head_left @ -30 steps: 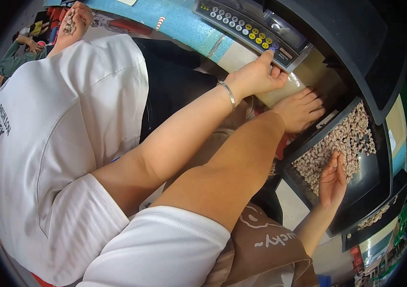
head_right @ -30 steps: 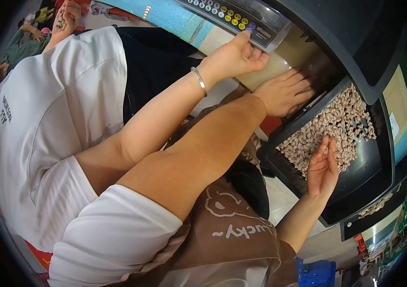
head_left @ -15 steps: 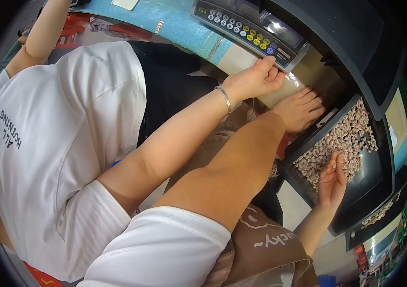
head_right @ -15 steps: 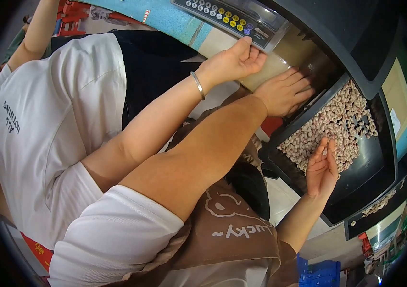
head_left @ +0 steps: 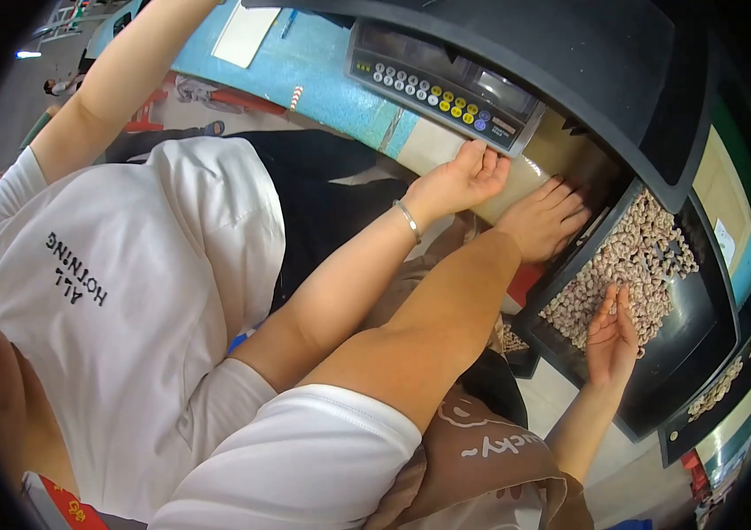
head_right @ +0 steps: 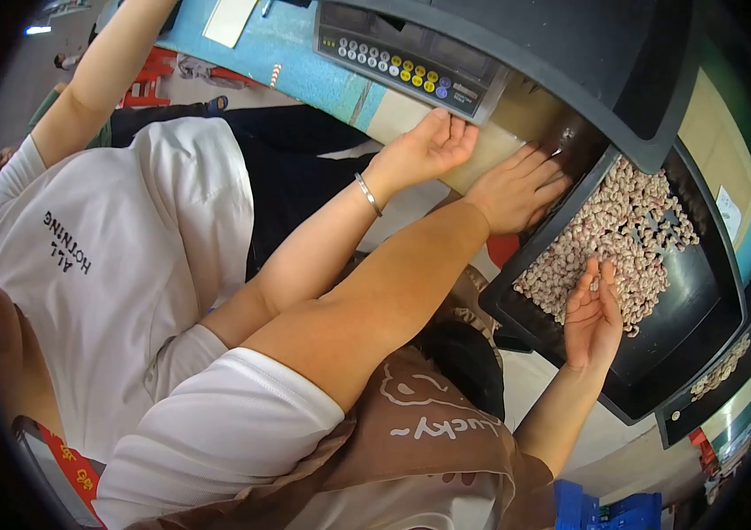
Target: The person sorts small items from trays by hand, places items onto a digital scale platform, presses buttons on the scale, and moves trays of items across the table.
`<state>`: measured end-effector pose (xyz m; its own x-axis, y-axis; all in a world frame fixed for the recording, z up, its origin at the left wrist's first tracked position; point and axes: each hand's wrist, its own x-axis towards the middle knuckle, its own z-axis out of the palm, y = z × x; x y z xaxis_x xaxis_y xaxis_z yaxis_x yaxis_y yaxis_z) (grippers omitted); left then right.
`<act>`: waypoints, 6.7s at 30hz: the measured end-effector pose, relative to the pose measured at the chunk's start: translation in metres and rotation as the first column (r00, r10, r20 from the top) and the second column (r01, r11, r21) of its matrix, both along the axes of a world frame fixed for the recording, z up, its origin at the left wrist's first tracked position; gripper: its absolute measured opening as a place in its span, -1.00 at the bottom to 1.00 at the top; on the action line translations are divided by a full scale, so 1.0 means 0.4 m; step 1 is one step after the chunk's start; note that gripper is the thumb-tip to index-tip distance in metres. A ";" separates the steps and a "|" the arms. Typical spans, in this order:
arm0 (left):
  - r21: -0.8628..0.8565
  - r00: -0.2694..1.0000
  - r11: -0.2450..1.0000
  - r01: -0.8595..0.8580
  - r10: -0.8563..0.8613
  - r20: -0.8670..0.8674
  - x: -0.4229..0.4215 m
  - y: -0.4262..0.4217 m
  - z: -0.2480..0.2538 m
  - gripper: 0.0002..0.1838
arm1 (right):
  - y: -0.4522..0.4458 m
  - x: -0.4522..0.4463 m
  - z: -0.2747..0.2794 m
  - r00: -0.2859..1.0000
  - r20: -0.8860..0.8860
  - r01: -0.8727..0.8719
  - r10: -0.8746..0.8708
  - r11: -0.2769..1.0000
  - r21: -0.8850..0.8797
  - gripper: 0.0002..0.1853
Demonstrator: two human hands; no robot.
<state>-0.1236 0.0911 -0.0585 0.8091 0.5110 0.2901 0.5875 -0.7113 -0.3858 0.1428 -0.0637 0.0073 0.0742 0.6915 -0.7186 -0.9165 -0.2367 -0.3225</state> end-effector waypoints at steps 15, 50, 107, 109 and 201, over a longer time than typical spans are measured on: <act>-0.538 0.895 0.826 0.169 0.101 0.435 0.181 -0.062 -0.017 -0.50 | 0.094 -0.041 0.130 0.875 0.472 -0.034 -0.110 0.958 0.286 -0.64; -0.537 0.931 0.832 0.140 0.073 0.357 0.027 -0.007 0.009 -0.46 | 0.485 -0.379 0.409 0.642 0.606 -0.731 0.469 0.613 0.301 -0.32; -0.526 0.853 0.830 0.186 0.130 0.506 0.182 -0.061 -0.034 -0.49 | 0.045 0.010 -0.017 -0.731 0.508 -0.172 0.456 0.598 -0.783 -0.35; -0.524 0.849 0.831 0.186 0.132 0.511 0.180 -0.061 -0.030 -0.50 | 0.046 0.009 -0.016 -0.729 0.509 -0.174 0.457 0.595 -0.784 -0.34; -0.517 0.811 0.823 0.236 0.126 0.571 0.177 -0.052 -0.035 -0.49 | 0.747 -0.171 0.250 -0.456 0.889 -0.682 0.027 0.631 -0.370 -0.60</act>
<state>-0.0530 0.0705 -0.0727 0.6216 0.6833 0.3829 0.5154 -0.7249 0.4570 0.0745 0.2353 0.1072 -0.0951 0.9955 0.0040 0.7641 0.0756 -0.6407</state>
